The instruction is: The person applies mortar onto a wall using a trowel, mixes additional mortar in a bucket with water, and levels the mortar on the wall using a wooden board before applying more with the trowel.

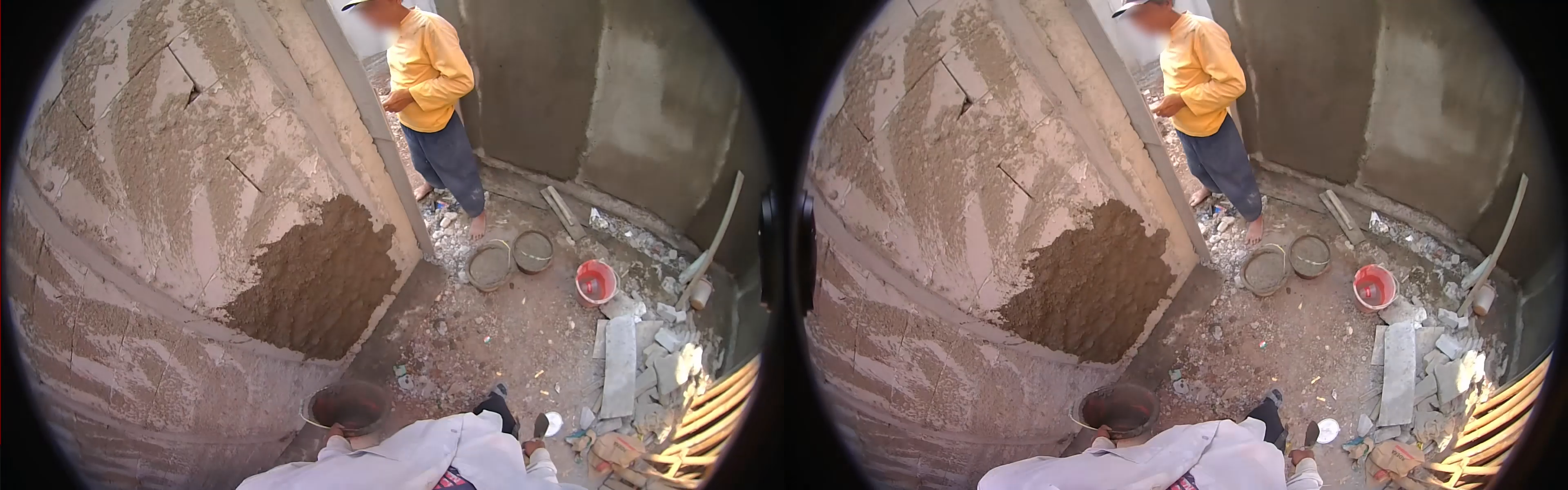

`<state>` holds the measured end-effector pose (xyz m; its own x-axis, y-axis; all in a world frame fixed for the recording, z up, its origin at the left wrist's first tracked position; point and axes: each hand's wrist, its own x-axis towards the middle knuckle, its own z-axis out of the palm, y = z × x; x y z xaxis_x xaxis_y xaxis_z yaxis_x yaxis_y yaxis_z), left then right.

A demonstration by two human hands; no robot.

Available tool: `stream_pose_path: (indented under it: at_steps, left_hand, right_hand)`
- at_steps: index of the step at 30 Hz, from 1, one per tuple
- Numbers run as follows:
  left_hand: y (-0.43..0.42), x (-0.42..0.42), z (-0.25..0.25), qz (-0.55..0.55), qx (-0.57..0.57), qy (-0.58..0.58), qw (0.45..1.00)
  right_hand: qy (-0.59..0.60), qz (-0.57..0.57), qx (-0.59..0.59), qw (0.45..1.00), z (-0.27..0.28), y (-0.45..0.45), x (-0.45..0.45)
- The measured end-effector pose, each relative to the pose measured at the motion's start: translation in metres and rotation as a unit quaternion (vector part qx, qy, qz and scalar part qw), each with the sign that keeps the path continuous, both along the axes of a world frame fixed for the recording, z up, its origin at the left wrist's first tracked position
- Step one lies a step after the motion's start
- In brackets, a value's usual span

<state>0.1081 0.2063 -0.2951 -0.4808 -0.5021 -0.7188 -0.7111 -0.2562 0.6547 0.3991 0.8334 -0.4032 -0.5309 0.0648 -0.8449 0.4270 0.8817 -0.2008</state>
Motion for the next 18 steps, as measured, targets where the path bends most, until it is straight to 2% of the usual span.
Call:
stream_pose_path:
  at_steps: [2,3,4,6,8,10,11,12,13,14,15,16,18]
  left_hand:
    - [0.036,-0.059,0.003,0.046,0.019,0.008,0.999]
    - [0.056,-0.079,0.0,0.022,0.036,0.011,0.999]
    - [0.082,-0.101,0.005,-0.002,0.052,0.013,0.999]
    - [0.139,-0.138,0.024,-0.043,0.037,-0.003,0.998]
    - [0.204,-0.171,0.057,-0.085,0.098,0.028,0.991]
    - [0.279,-0.194,0.106,-0.072,0.078,0.056,0.993]
    - [0.296,-0.212,0.105,-0.099,0.082,0.057,0.99]
    - [0.325,-0.224,0.123,-0.1,0.095,0.071,0.988]
    - [0.34,-0.242,0.114,-0.104,0.119,0.085,0.984]
    - [0.368,-0.256,0.129,-0.102,0.136,0.074,0.983]
    - [0.385,-0.275,0.121,-0.095,0.152,0.088,0.98]
    - [0.404,-0.29,0.128,-0.134,0.165,0.075,0.974]
    - [0.452,-0.32,0.131,-0.095,0.189,0.118,0.97]
  right_hand:
    - [0.028,-0.087,0.004,0.996,0.001,0.04,-0.002]
    - [0.038,-0.147,0.008,0.988,0.016,0.058,-0.01]
    - [0.053,-0.288,0.009,0.956,0.021,0.074,-0.013]
    - [0.072,-0.551,0.013,0.831,0.028,0.099,-0.009]
    - [0.077,-0.566,0.025,0.821,0.044,0.129,-0.013]
    - [0.062,-0.588,0.059,0.804,0.057,0.143,-0.003]
    - [0.082,-0.521,0.066,0.847,0.019,0.154,0.01]
    - [0.095,-0.455,0.071,0.883,0.05,0.152,0.005]
    - [0.067,-0.747,-0.007,0.662,0.081,0.145,0.002]
    - [0.075,-0.697,-0.015,0.713,0.137,0.146,-0.017]
    - [0.014,-0.76,-0.002,0.649,0.015,0.149,0.041]
    - [0.053,-0.718,0.001,0.694,0.029,0.146,0.04]
    - [-0.006,-0.635,0.021,0.772,0.101,0.144,0.004]
